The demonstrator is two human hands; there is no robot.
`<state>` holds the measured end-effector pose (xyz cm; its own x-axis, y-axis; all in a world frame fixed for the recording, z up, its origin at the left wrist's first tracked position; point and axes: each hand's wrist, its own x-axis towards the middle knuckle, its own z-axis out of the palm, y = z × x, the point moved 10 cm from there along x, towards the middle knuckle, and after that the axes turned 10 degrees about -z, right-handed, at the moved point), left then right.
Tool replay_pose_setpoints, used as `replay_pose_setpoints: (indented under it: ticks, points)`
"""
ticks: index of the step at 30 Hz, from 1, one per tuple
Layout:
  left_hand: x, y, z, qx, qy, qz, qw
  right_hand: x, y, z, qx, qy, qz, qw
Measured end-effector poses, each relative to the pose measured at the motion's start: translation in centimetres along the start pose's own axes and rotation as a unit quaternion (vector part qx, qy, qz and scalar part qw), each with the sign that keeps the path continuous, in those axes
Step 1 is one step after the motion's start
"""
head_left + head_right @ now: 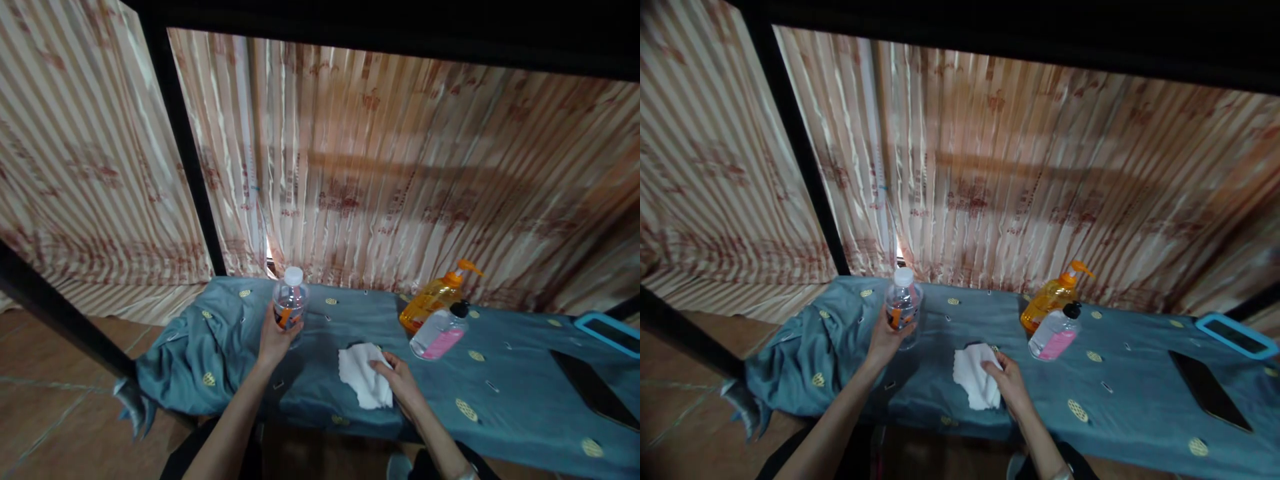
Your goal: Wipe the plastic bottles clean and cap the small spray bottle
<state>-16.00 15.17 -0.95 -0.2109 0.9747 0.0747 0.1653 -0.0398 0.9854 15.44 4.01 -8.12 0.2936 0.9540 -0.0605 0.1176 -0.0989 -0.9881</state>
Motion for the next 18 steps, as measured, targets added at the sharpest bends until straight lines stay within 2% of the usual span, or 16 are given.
replay_pose_setpoints:
  ticks: [3,7,9,11,14,16,18]
  points:
    - [-1.8,0.4,1.6,-0.011,-0.072,-0.008,0.997,0.0,-2.8,0.7,0.075,0.046,-0.008,0.996]
    - [-3.5,0.8,2.5,-0.004,-0.102,-0.019,0.995,1.1,-10.0,2.1,0.128,0.088,-0.094,0.983]
    - [-4.0,1.3,2.9,-0.002,-0.104,-0.014,0.995,1.2,-13.7,3.5,0.127,0.086,-0.153,0.976]
    - [-4.3,1.9,3.3,-0.01,-0.108,0.002,0.994,0.9,-16.4,5.9,0.123,0.05,-0.204,0.97]
    - [-4.4,2.3,3.5,-0.022,-0.106,0.016,0.994,0.2,-17.6,9.5,0.139,-0.027,-0.25,0.958]
    - [-4.4,2.0,3.5,-0.017,-0.099,0.011,0.995,0.2,-17.1,10.5,0.154,-0.033,-0.259,0.953]
    - [-4.6,1.8,3.6,-0.012,-0.101,0.011,0.995,0.6,-16.3,10.6,0.156,-0.017,-0.256,0.954]
